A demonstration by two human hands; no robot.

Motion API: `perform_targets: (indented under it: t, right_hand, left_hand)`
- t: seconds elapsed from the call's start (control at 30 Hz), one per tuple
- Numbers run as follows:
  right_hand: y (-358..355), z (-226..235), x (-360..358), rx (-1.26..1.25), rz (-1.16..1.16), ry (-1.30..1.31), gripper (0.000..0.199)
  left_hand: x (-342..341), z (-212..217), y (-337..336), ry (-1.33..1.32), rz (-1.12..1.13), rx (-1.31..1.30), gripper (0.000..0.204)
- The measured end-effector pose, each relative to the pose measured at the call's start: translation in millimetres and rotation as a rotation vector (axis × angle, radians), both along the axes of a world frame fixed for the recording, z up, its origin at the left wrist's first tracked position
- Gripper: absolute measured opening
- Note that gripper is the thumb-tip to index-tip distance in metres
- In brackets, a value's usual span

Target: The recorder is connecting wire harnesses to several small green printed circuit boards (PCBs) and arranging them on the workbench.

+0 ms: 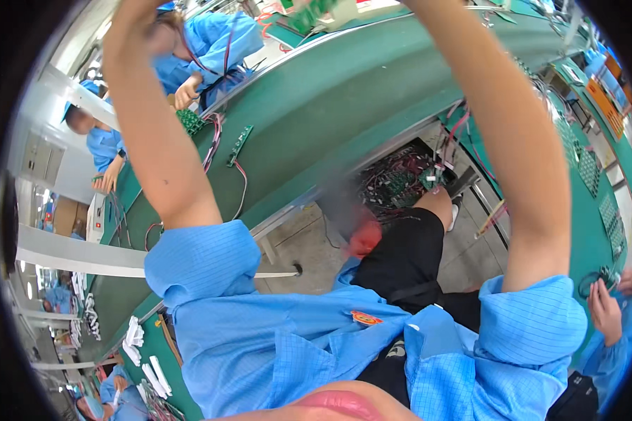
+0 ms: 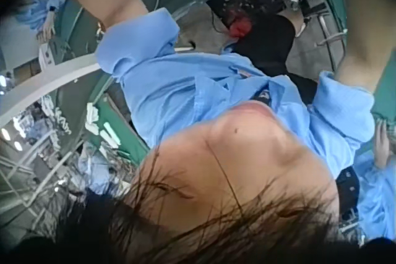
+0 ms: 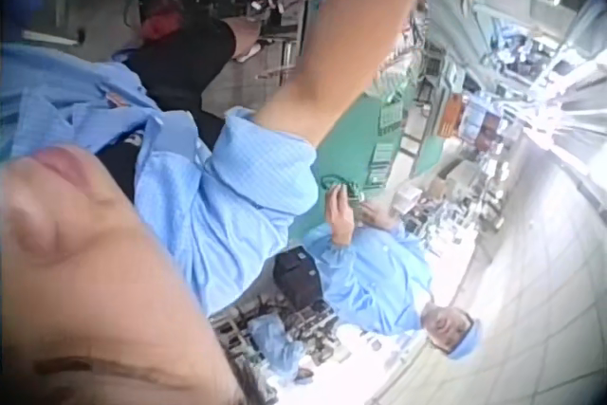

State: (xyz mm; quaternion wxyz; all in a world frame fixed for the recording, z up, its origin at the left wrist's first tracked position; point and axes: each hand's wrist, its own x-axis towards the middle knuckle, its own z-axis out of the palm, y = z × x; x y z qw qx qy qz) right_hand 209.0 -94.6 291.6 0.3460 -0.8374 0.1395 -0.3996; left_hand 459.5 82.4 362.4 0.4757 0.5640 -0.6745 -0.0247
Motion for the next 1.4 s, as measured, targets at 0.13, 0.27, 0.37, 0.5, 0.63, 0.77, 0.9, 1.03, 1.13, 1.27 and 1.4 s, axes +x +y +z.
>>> perform_targets:
  t: [0.13, 0.27, 0.37, 0.5, 0.63, 0.77, 0.9, 1.03, 1.13, 1.27, 1.4]
  right_hand:
    - [-41.7, -167.5, 69.7, -0.035, -0.108, 0.136, 0.019]
    - [-58.8, -287.7, 65.3, 0.017, -0.307, 0.192, 0.017]
    - [-59.3, -297.8, 42.7, -0.024, -0.422, 0.268, 0.029]
    - [-43.3, -292.0, -30.6, -0.117, -0.497, 0.088, 0.032]
    - [46.1, -274.6, -146.0, -0.223, -0.397, 0.068, 0.021]
    - [129.4, -276.6, -274.0, -0.286, -0.43, 0.116, 0.013]
    - [216.8, -268.1, -370.1, -0.033, -0.707, 0.321, 0.02]
    - [270.4, -248.3, -415.0, -0.424, -0.794, 0.323, 0.023]
    - [281.9, -226.6, -433.6, -0.57, -0.92, 0.323, 0.025]
    - [294.2, -221.2, -460.0, -0.613, -1.077, 0.337, 0.028]
    - [294.2, -223.6, -473.9, -0.577, -1.157, 0.376, 0.029]
  left_hand:
    - [50.2, -95.7, -104.0, -1.62, 0.191, -0.02, 0.014]
    - [25.3, -224.1, -163.2, -0.488, 0.233, 0.708, 0.04]
    - [31.0, -302.8, -184.2, 0.06, 0.052, 0.703, 0.036]
    - [30.6, -349.6, -224.0, 0.047, -0.004, 0.755, 0.053]
    - [50.5, -338.6, -234.9, -0.68, 0.175, 0.505, 0.059]
    - [-91.3, -271.2, -227.6, -0.757, 0.05, 0.147, 0.038]
    - [-332.8, -218.4, -175.1, -0.434, -0.617, 0.096, 0.035]
    - [-486.0, -232.1, -116.5, -0.301, -1.217, 0.11, 0.056]
    - [-566.7, -277.1, -95.3, -0.128, -1.368, -0.048, 0.049]
    - [-604.2, -290.0, -82.4, -0.261, -1.459, 0.739, 0.041]
    - [-594.8, -310.1, -82.8, 0.108, -1.37, 0.896, 0.042]
